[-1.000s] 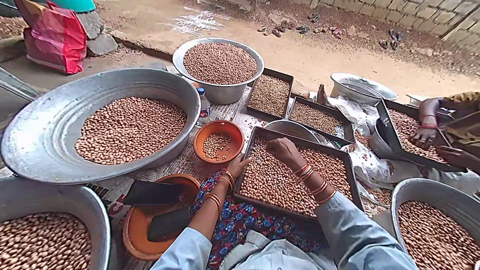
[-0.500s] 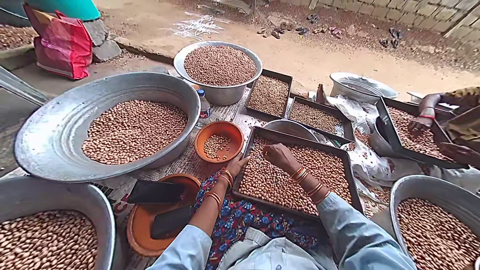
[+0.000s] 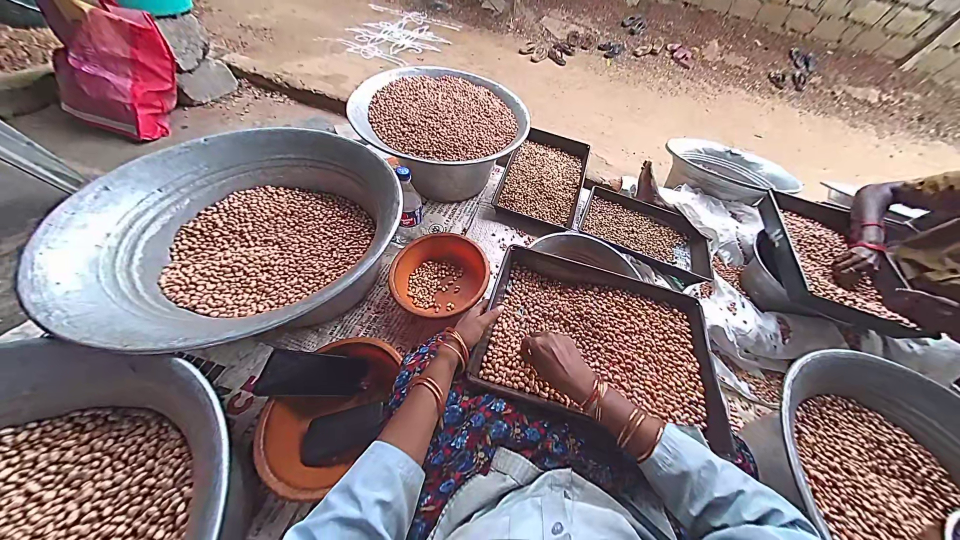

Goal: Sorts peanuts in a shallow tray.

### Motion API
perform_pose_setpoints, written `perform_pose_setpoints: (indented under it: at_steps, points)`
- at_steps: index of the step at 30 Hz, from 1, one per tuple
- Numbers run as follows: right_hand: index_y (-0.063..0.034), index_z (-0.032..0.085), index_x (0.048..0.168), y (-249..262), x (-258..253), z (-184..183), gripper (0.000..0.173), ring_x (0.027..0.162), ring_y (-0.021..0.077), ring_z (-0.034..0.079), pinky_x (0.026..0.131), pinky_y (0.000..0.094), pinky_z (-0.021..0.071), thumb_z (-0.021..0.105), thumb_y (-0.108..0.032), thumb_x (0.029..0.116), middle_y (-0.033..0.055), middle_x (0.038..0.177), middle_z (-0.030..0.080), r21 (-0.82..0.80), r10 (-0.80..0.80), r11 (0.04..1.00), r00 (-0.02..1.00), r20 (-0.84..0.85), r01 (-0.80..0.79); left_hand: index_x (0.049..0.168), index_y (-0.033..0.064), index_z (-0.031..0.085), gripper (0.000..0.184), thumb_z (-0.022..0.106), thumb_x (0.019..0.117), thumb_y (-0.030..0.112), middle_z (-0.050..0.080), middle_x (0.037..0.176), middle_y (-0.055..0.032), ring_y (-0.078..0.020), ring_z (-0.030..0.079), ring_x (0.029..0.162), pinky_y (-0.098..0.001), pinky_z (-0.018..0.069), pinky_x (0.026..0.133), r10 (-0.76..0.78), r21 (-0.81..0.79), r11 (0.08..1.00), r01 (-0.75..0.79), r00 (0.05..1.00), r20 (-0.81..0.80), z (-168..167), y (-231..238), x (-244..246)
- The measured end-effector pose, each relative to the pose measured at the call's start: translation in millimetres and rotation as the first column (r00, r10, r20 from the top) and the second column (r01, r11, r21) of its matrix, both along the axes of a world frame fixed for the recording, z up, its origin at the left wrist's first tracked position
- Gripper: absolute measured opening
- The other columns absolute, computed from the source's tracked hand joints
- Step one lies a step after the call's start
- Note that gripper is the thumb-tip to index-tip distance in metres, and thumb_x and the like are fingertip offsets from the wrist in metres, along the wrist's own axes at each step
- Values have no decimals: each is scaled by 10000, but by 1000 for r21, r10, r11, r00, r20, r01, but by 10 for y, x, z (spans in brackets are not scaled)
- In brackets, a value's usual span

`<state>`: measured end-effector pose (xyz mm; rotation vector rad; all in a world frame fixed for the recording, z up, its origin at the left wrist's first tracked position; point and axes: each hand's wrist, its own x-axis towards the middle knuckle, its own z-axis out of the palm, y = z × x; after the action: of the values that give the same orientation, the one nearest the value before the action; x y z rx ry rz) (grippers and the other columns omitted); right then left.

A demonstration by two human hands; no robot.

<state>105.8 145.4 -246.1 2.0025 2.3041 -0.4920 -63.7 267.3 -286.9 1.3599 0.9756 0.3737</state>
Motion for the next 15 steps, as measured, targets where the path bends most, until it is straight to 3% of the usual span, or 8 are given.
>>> perform_pose_setpoints:
  at_steps: [6, 8, 10, 12, 14, 15]
  points:
    - [67, 669, 1024, 93, -67, 141, 243, 1011, 452, 679, 802, 603, 520, 544, -141, 1016, 270, 1026, 689, -168, -8, 986, 997, 72, 20, 1531, 27, 412, 517, 440, 1113, 330, 561, 1418, -218, -250, 596, 1230, -429, 462, 1061, 14, -2, 1000, -14, 1000, -12, -9, -9, -5]
    - [61, 671, 1050, 215, -59, 318, 252, 1028, 447, 671, 829, 612, 508, 553, -159, 1012, 266, 1042, 686, -180, -3, 984, 1000, 10, 5, 1529, 24, 410, 513, 439, 1115, 325, 569, 1402, -214, -237, 607, 1201, -412, 476, 1040, 17, 0, 1000, -17, 1000, -18, 27, -33, -4]
    - [2, 700, 1080, 316, -24, 500, 258, 941, 359, 705, 823, 544, 534, 594, -219, 998, 193, 991, 722, 88, -1, 996, 980, -200, 19, 1514, 19, 420, 497, 442, 1113, 311, 580, 1364, -206, -217, 612, 1145, -393, 489, 997, 31, 12, 999, -31, 999, -19, 46, -45, 3]
    - [-56, 714, 1175, 398, 45, 677, 265, 853, 239, 728, 790, 432, 599, 666, -240, 990, 118, 1011, 745, 415, 62, 902, 913, -403, 122, 1547, 25, 387, 518, 448, 1113, 301, 541, 1447, -213, -228, 589, 1238, -401, 463, 1060, 42, -6, 999, -42, 999, -17, 63, -65, 10]
    - [-71, 719, 1199, 456, 260, 801, 243, 855, 225, 737, 769, 436, 618, 664, -122, 968, 103, 1022, 751, 560, 57, 802, 907, -418, 208, 1551, 28, 383, 525, 453, 1111, 306, 528, 1469, -218, -242, 581, 1269, -409, 458, 1079, 51, -16, 999, -51, 999, -16, 65, -75, 4]
    - [-70, 724, 1192, 463, 440, 810, 240, 872, 253, 736, 775, 472, 611, 639, -93, 968, 111, 1020, 752, 560, -20, 794, 931, -364, 236, 1543, 24, 391, 520, 455, 1110, 306, 535, 1454, -224, -249, 587, 1253, -415, 464, 1068, 50, -12, 999, -50, 999, -16, 54, -68, -2]
